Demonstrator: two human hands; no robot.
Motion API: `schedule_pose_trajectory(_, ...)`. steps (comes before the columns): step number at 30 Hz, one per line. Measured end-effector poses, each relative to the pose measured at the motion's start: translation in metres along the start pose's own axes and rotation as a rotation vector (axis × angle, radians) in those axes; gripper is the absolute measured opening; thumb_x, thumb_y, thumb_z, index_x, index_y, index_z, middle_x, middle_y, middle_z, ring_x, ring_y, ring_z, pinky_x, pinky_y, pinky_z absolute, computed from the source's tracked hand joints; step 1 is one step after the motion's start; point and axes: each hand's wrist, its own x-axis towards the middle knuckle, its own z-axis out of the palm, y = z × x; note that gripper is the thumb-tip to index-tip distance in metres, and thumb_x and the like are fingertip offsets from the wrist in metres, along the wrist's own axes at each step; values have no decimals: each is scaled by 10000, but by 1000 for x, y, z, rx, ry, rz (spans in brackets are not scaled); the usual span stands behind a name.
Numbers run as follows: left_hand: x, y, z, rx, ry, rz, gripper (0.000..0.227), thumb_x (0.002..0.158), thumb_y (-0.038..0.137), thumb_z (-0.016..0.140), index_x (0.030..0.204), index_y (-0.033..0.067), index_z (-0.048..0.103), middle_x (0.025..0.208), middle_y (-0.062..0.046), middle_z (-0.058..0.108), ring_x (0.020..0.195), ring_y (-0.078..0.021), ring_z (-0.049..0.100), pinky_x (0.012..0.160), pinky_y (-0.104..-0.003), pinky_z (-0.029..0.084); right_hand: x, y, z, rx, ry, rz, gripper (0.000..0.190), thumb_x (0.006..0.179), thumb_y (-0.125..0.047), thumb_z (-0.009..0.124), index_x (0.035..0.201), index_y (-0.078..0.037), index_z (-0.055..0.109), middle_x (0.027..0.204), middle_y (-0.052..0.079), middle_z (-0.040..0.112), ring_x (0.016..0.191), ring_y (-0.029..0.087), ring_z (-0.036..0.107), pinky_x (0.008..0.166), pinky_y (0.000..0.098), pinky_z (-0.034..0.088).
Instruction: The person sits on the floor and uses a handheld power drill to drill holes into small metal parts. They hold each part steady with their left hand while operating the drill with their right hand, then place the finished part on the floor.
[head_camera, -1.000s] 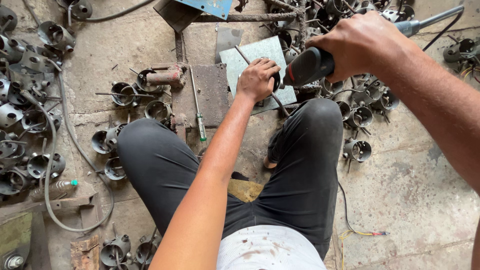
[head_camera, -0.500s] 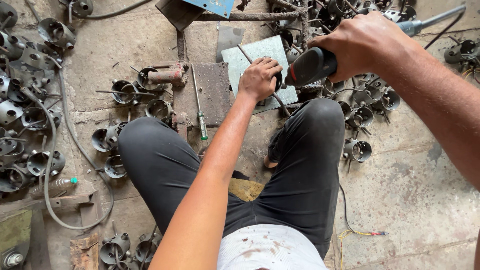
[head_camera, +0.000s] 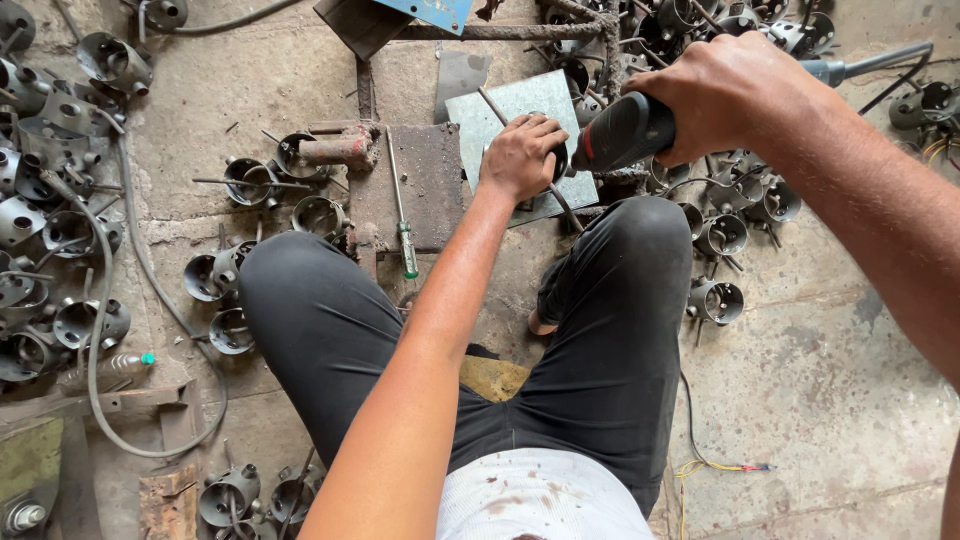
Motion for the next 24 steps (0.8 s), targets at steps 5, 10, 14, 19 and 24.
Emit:
schedule_pose_trajectory(5, -1, 1, -1, -20, -26, -7, 394, 826, 48, 535, 1142, 117, 762, 1228, -89, 747, 1189, -256, 688, 1174, -423, 441, 2, -1, 1, 4, -30, 2, 722, 697, -360, 926, 1360, -342, 640, 915, 59, 784, 721, 213, 766, 636, 361, 656)
schedule_pose_trajectory(10, 1, -1, 0, -7, 38, 37, 380, 834, 67, 547, 1139, 124, 765, 1228, -94, 742, 1187, -277, 677, 1147, -423, 454, 6, 2, 2, 47, -33, -17, 684, 709, -315, 925, 1337, -300, 657, 919, 67, 779, 722, 214, 766, 626, 347, 659)
schedule_pose_trajectory(14, -1, 1, 2, -14, -6, 0, 394, 815, 64, 551, 1143, 115, 763, 1213, -98, 751, 1183, -280, 690, 1154, -409, 464, 0, 4, -2, 191, -118, 15, 623, 758, -285, 898, 1323, -239, 641, 938, 77, 773, 729, 219, 779, 623, 345, 661)
schedule_pose_trajectory(19, -1, 0, 1, 6, 53, 20, 389, 800, 87, 569, 1131, 128, 769, 1235, -103, 741, 1191, -282, 673, 1137, -401, 465, -14, 1, -13, 81, -72, -13, 1000, 689, -382, 933, 1533, -281, 406, 1084, 86, 704, 784, 240, 745, 602, 354, 651)
schedule_pose_trajectory(24, -3, 5, -4, -43, 18, 3, 376, 801, 87, 558, 1116, 97, 763, 1218, -92, 750, 1169, -258, 687, 1146, -393, 470, -23, -4, -9, -25, -23, -17, 1132, 677, -454, 918, 1610, -264, 304, 1130, 104, 656, 739, 234, 736, 575, 350, 657)
